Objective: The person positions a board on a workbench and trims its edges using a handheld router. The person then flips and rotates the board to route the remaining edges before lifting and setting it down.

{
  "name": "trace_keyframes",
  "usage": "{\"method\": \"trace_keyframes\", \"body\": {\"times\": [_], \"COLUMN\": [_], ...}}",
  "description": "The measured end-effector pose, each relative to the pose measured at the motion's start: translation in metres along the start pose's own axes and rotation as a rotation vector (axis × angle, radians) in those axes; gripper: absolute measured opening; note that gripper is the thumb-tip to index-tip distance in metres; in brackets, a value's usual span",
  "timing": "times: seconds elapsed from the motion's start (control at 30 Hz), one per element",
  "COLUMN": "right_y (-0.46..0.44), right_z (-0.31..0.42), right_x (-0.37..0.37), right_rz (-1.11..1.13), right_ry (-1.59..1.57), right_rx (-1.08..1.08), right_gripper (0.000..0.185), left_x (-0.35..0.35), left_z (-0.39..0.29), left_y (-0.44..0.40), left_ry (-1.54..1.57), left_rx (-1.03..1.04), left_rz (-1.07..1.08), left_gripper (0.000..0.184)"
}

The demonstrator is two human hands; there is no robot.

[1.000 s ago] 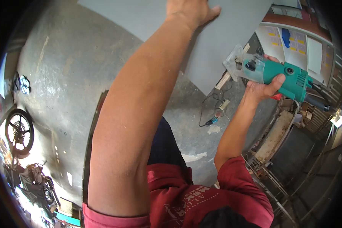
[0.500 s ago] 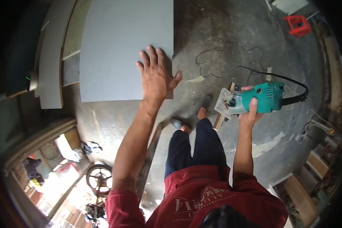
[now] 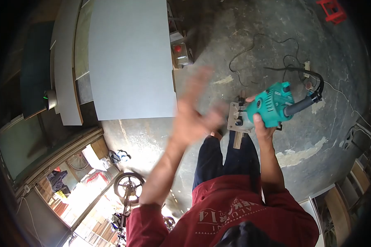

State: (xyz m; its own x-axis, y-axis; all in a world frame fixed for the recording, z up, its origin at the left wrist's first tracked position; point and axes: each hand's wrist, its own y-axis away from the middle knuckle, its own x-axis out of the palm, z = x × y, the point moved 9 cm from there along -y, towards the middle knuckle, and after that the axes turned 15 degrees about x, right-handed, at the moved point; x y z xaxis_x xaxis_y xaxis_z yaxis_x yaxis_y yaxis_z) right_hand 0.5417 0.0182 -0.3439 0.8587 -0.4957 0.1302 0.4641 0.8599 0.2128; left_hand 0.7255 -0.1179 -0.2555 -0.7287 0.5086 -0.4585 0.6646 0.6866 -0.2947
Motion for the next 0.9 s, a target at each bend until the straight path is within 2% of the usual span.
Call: {"method": "trace_keyframes", "body": {"times": [0.03,0.1,0.13,0.2,0.23,0.37,0.43,0.47,0.5,0.6,0.67,0.73,0.77,0.8,0.87,0.9], "right_y": [0.009,0.022,0.029,0.035,0.036,0.041,0.037,0.035,0.028,0.013,0.003,0.001,0.002,0.002,0.001,0.003], "right_z": [-0.01,-0.022,-0.024,-0.019,-0.015,0.007,0.02,0.025,0.03,0.036,0.04,0.041,0.043,0.044,0.05,0.058], "right_x": [0.006,0.018,0.024,0.031,0.036,0.057,0.075,0.082,0.087,0.083,0.079,0.084,0.088,0.092,0.102,0.109], "right_rz": [0.051,0.13,0.163,0.215,0.237,0.227,0.146,0.088,0.036,-0.1,-0.154,-0.15,-0.146,-0.139,-0.09,-0.074], "right_ry": [-0.036,-0.071,-0.078,-0.091,-0.094,-0.067,-0.04,-0.032,-0.026,-0.058,-0.022,-0.032,-0.028,-0.02,0.037,0.072], "right_rx": [0.069,0.142,0.17,0.188,0.191,0.163,0.104,0.074,0.037,-0.015,-0.063,-0.113,-0.11,-0.113,-0.166,-0.198], "right_gripper": [0.073,0.07,0.068,0.065,0.064,0.058,0.055,0.054,0.052,0.045,0.041,0.041,0.042,0.043,0.046,0.048], "left_x": [0.028,0.056,0.051,0.053,0.045,0.022,0.018,0.011,-0.007,-0.066,-0.08,-0.061,-0.051,-0.057,-0.067,-0.094], "left_z": [-0.038,-0.077,-0.082,-0.073,-0.08,-0.083,-0.08,-0.08,-0.076,0.0,0.046,0.057,0.056,0.061,0.075,0.098], "left_y": [-0.008,-0.022,-0.028,-0.026,-0.027,-0.024,-0.02,-0.018,-0.017,0.026,0.067,0.081,0.082,0.083,0.082,0.087], "left_ry": [0.178,0.245,0.245,0.226,0.17,0.173,0.207,0.225,0.189,0.1,-0.22,-0.408,-0.596,-0.599,-0.404,-0.225], "left_rx": [0.081,0.09,0.086,-0.074,0.042,0.128,0.164,0.162,0.156,-0.108,-0.205,-0.178,-0.131,-0.139,-0.072,-0.109], "left_rz": [0.093,0.101,0.091,0.209,0.154,0.055,0.048,0.06,0.056,-0.076,-0.089,-0.045,0.031,0.014,0.062,-0.055], "left_gripper": [0.094,0.108,0.108,0.102,0.1,0.1,0.112,0.112,0.101,0.086,0.082,0.078,0.075,0.075,0.08,0.074]}}
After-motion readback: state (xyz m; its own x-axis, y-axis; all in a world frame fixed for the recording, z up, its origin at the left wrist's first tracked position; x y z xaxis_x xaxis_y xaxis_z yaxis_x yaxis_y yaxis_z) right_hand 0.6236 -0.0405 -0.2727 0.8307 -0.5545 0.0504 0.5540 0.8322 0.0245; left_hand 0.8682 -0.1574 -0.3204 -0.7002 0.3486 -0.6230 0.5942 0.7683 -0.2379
